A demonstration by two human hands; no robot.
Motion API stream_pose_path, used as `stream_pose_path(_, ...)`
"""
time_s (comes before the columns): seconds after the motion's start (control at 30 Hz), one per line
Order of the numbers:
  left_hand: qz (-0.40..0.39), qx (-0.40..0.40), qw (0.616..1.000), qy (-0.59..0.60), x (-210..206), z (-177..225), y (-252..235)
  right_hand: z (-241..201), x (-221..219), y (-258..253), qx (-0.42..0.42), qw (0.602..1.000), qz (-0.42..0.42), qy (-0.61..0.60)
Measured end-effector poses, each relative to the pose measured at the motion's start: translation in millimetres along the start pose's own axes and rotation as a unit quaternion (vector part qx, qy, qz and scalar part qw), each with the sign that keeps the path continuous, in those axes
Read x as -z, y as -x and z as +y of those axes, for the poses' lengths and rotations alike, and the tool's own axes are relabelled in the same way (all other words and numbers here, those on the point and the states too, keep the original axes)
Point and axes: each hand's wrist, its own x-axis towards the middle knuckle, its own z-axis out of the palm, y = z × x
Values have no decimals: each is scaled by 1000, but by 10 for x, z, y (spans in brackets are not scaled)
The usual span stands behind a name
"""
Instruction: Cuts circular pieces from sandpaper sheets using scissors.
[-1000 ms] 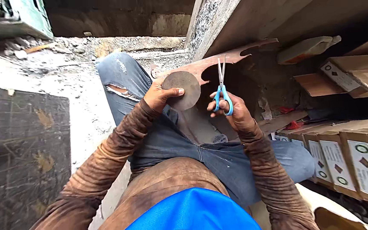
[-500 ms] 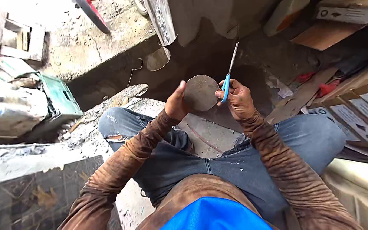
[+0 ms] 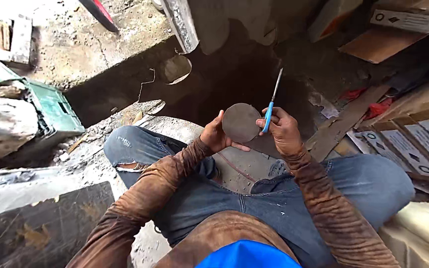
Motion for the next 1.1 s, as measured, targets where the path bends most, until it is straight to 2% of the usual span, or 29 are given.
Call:
stream_pose_path(0.07, 10, -11, 1000, 18, 35, -1, 56, 51, -30, -22, 7, 999, 9, 36)
stream_pose_path(0.23, 56, -68, 995, 44, 41, 64, 160, 25, -139, -78, 0, 999, 38, 20)
stream_pose_path(0.47, 128, -159, 979, -10, 150, 77, 194, 38, -305, -72, 17, 998, 12, 67)
stream_pose_path(0.7, 180, -193, 964, -15, 103, 87, 173, 15, -212, -75, 64, 989, 54, 118)
stream_pose_path(0.87, 213, -201, 956, -21, 44, 111, 131, 11, -216, -53, 75, 994, 40, 64)
stream_pose_path(1.03, 230, -201, 951, -38, 21, 117, 64, 27, -168, 2, 51, 998, 25, -26)
stream_pose_path(1.1, 236, -192, 952, -38, 5, 105, 40, 36, -155, 7, 48, 998, 37, -24)
